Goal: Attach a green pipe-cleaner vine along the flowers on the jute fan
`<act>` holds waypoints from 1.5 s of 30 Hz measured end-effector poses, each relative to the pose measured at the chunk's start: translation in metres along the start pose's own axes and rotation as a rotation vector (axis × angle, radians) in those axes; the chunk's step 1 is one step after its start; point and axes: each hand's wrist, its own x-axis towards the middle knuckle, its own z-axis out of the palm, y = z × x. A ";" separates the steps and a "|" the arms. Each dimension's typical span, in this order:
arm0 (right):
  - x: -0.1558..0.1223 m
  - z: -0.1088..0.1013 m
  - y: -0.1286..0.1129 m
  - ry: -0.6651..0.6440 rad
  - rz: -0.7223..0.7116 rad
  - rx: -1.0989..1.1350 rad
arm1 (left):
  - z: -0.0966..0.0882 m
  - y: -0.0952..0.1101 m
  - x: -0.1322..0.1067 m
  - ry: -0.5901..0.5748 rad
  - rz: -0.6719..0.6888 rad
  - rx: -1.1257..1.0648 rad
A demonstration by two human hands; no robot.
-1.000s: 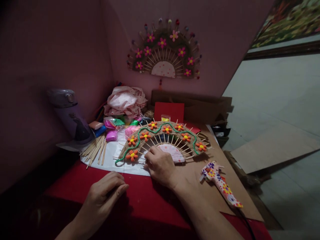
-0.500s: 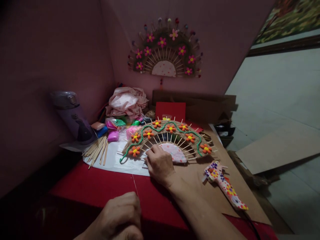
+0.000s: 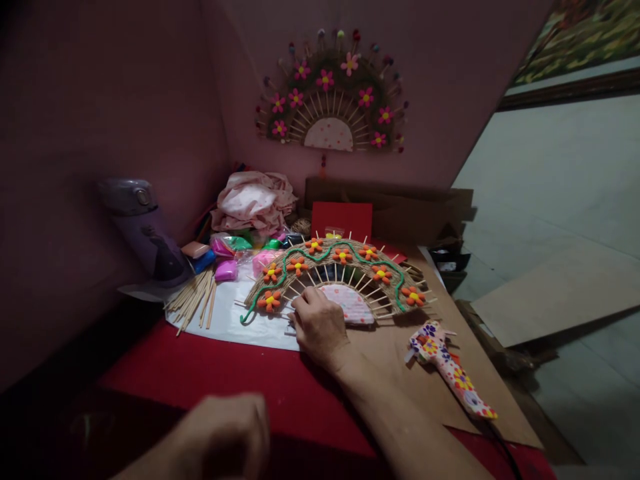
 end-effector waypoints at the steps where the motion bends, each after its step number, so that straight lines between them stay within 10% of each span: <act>1: 0.000 0.000 0.000 0.000 0.000 0.000 | -0.009 -0.005 0.005 0.188 -0.087 0.110; 6: -0.001 -0.002 0.000 -0.007 -0.013 -0.008 | -0.067 -0.037 0.027 0.731 -0.144 0.457; 22: 0.009 0.010 0.001 0.223 -0.071 -0.191 | -0.116 -0.076 0.078 0.688 -0.391 0.473; 35: 0.009 0.009 0.002 0.252 -0.044 -0.180 | -0.089 -0.093 0.080 0.681 -0.517 -0.265; 45: 0.009 0.011 0.002 0.213 -0.020 -0.178 | -0.094 -0.089 0.078 0.840 -0.510 -0.316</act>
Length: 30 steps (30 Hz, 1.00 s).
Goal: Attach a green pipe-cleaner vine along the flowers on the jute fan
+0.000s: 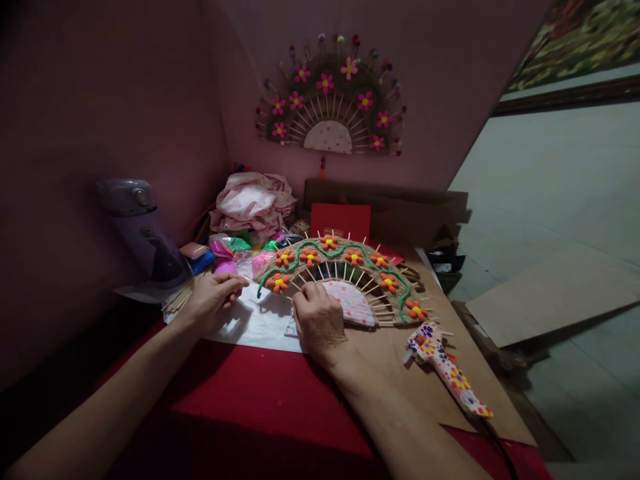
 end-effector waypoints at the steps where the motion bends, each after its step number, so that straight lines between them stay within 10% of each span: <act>1: 0.000 0.000 0.000 -0.006 0.001 0.002 | -0.002 0.001 -0.001 0.008 0.018 -0.045; 6: 0.000 0.001 0.000 -0.028 0.005 0.015 | -0.012 0.006 -0.002 0.035 0.144 -0.306; 19: 0.000 -0.008 -0.001 0.006 0.036 0.125 | -0.019 0.013 -0.003 -0.223 -0.145 -0.580; 25: 0.014 -0.033 -0.017 -0.050 0.027 0.671 | -0.018 0.015 -0.010 -0.394 -0.193 -0.627; 30: 0.029 -0.029 -0.043 -0.256 0.283 1.206 | -0.016 0.017 -0.019 -0.541 -0.052 -0.506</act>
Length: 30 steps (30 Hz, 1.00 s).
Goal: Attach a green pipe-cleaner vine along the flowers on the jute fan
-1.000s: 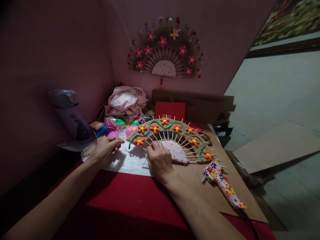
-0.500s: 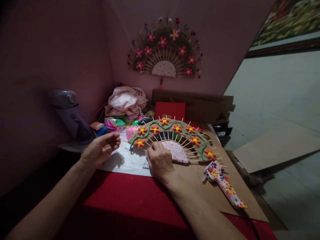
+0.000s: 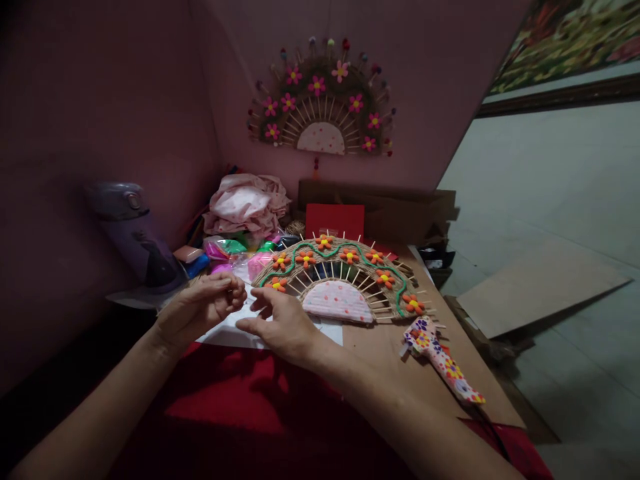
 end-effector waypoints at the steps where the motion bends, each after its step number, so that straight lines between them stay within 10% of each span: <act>1: 0.002 0.005 0.002 0.002 0.034 0.106 | 0.001 0.000 -0.001 -0.027 0.003 0.034; 7: -0.004 0.018 0.014 0.145 0.218 0.307 | 0.005 -0.005 -0.001 -0.021 0.039 0.186; 14: -0.018 0.017 0.015 0.352 -0.081 -0.169 | 0.003 -0.016 0.003 -0.043 -0.015 0.409; 30: -0.014 0.015 0.033 0.383 -0.341 -0.504 | 0.004 -0.019 0.004 0.059 -0.065 0.309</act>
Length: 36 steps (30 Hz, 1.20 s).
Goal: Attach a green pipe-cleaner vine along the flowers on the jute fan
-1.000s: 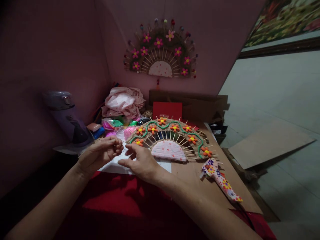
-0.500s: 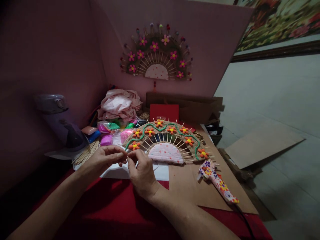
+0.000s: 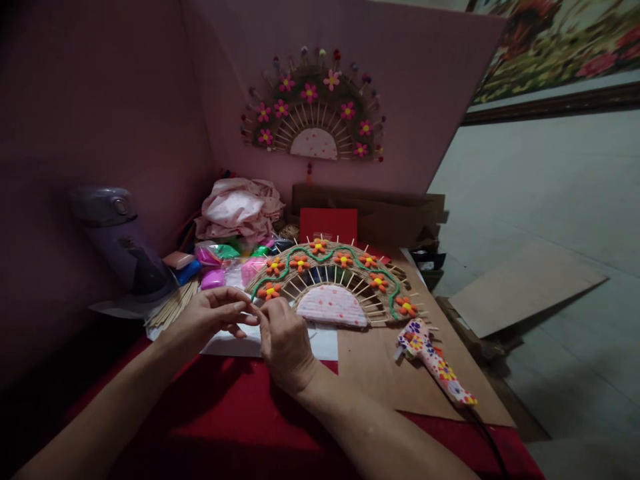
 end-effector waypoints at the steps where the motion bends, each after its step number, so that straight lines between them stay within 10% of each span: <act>1: -0.001 0.000 0.000 0.008 0.016 0.007 | -0.001 0.001 0.000 0.018 -0.002 -0.018; 14: 0.000 -0.001 0.000 0.063 -0.001 0.097 | -0.006 0.011 -0.003 -0.010 -0.042 -0.041; 20: -0.003 0.004 0.006 -0.065 0.032 0.025 | -0.013 -0.004 0.013 0.401 0.242 0.362; 36: -0.004 0.007 0.008 -0.161 0.127 0.013 | 0.004 -0.021 0.019 0.523 0.336 1.194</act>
